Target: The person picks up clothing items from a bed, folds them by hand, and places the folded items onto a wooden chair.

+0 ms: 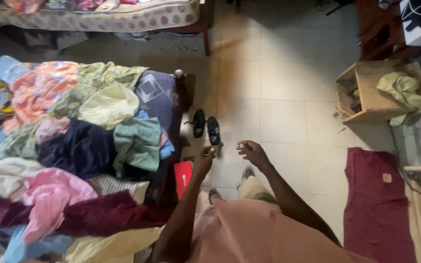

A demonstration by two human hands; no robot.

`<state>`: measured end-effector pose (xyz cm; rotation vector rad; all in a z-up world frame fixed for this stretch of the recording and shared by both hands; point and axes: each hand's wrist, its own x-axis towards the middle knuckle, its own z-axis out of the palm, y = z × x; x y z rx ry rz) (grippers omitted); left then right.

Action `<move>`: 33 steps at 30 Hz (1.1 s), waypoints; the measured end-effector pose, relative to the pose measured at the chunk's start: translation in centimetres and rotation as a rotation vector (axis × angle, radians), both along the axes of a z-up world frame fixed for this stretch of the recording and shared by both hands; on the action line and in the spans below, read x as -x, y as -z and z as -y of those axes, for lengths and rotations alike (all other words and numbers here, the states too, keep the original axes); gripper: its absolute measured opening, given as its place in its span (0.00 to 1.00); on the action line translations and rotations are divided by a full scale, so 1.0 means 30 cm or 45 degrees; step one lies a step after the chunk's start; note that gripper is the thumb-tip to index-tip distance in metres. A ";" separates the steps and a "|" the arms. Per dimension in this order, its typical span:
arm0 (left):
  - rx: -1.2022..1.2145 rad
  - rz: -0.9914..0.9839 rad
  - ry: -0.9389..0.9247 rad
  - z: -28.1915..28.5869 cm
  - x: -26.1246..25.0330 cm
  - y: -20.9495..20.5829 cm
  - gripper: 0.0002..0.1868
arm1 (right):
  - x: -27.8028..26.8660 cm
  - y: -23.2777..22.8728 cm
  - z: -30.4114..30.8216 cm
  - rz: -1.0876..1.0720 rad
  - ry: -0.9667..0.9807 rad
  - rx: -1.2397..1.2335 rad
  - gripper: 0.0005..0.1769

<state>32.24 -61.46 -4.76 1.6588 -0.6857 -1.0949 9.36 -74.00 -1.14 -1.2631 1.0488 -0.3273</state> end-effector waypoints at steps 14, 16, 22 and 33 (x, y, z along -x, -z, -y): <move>0.092 -0.034 -0.180 0.743 -0.062 0.015 0.20 | -0.118 0.031 0.837 -0.024 -0.139 0.031 0.22; 0.202 0.067 -0.188 0.836 -0.063 0.008 0.21 | -0.155 -0.029 0.934 -0.171 -0.204 0.042 0.21; 0.062 0.049 -0.392 1.078 -0.152 -0.007 0.27 | -0.344 -0.114 1.197 -0.171 -0.461 0.341 0.21; -0.025 -0.169 -0.620 1.468 -0.580 0.121 0.21 | -0.844 -0.135 1.670 -0.123 -0.576 0.267 0.20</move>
